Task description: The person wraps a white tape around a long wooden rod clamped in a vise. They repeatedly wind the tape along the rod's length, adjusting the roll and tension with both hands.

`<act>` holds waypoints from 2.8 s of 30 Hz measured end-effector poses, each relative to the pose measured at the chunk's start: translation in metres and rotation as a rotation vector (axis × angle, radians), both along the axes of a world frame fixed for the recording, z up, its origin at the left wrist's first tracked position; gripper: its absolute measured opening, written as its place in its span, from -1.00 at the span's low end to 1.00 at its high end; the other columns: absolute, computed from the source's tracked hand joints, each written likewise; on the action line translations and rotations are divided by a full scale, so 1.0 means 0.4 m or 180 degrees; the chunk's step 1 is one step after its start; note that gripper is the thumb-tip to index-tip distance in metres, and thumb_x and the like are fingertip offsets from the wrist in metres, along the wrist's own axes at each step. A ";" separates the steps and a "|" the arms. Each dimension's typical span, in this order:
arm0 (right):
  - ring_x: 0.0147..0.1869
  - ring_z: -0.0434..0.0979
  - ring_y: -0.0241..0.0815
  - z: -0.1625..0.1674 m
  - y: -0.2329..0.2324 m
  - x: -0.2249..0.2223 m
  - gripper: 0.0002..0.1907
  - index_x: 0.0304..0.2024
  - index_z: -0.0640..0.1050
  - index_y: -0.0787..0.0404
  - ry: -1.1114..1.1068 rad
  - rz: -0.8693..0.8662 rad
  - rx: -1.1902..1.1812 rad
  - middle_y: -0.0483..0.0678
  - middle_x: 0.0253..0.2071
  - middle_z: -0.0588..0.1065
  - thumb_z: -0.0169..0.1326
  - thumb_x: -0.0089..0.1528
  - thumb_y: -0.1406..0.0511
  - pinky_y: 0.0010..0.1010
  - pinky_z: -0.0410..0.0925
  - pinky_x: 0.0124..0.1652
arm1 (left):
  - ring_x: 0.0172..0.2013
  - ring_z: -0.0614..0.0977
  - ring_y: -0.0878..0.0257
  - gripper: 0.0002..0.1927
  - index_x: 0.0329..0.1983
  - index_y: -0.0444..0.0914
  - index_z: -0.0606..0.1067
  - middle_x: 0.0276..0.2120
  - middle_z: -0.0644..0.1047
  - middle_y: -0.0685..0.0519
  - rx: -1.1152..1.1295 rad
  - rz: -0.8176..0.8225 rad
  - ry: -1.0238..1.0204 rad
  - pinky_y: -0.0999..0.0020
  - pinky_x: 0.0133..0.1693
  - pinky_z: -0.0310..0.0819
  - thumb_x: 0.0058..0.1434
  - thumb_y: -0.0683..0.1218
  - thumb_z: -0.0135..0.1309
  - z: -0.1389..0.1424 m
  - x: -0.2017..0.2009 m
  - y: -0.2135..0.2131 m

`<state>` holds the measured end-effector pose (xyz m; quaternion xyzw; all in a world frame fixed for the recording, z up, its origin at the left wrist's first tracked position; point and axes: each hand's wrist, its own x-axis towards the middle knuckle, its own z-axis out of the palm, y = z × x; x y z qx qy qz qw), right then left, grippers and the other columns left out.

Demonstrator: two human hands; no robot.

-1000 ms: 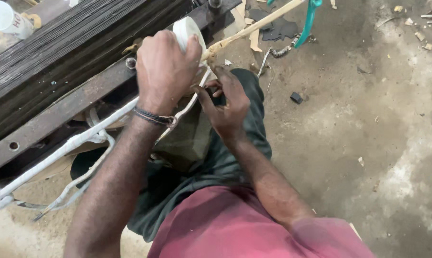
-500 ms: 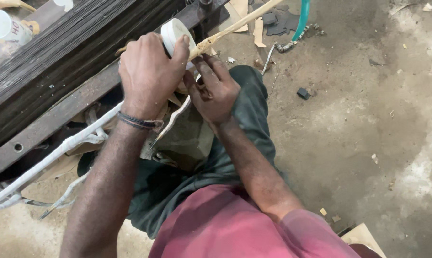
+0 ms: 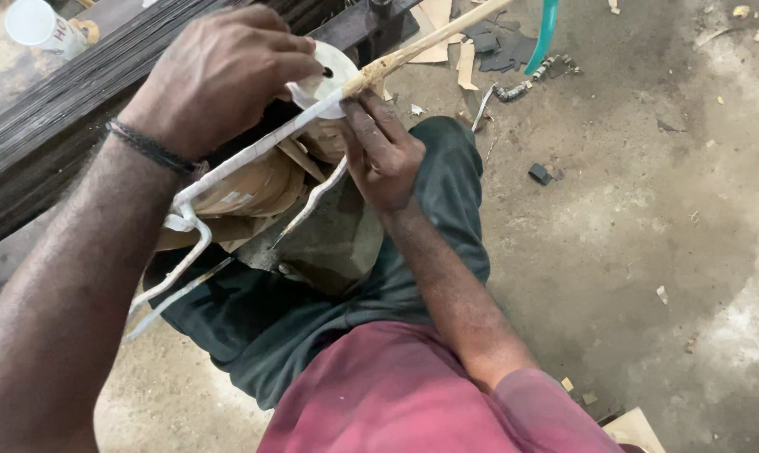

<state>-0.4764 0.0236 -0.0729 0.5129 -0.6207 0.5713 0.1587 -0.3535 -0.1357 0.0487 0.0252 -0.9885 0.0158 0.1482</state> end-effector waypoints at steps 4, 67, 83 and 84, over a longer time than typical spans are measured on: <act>0.11 0.68 0.05 0.001 0.013 -0.005 -0.72 0.07 0.58 0.32 -0.0110 0.0200 0.0057 0.15 0.08 0.54 0.27 0.31 0.43 -0.30 0.59 0.05 | 0.13 0.64 0.07 -0.71 0.11 -0.16 0.66 0.13 0.64 -0.05 0.0176 -0.0039 0.0242 0.21 0.07 0.59 0.35 -0.25 0.18 -0.037 0.030 0.009; 0.39 0.44 0.09 0.257 -0.020 -0.217 -0.29 0.36 0.29 0.31 0.0794 0.1659 0.1068 0.15 0.23 0.43 0.09 0.46 -0.09 -0.05 0.38 0.30 | -0.38 0.59 0.14 -0.64 -0.16 -0.27 0.49 -0.38 0.51 0.03 0.0427 0.1586 0.2194 0.20 -0.36 0.45 0.52 0.13 -0.01 -0.153 -0.111 0.204; -0.21 0.61 -0.32 0.287 -0.157 -0.305 -0.37 -0.02 0.61 0.31 -0.0508 0.2335 0.2188 -0.04 -0.27 0.58 0.09 0.43 -0.15 -0.48 0.44 -0.29 | 0.22 0.57 0.10 -0.27 0.51 -0.26 0.20 0.36 0.33 -0.16 0.2464 0.0861 0.2918 0.18 0.26 0.61 0.33 -0.27 0.25 -0.343 -0.035 0.202; -0.19 0.59 -0.32 0.291 -0.156 -0.314 -0.36 -0.01 0.61 0.33 -0.0631 0.2453 0.2061 -0.01 -0.24 0.57 0.09 0.45 -0.15 -0.48 0.44 -0.25 | 0.23 0.57 0.12 -0.25 0.53 -0.24 0.18 0.39 0.31 -0.15 0.2558 0.0705 0.2965 0.22 0.27 0.64 0.35 -0.28 0.25 -0.342 -0.049 0.186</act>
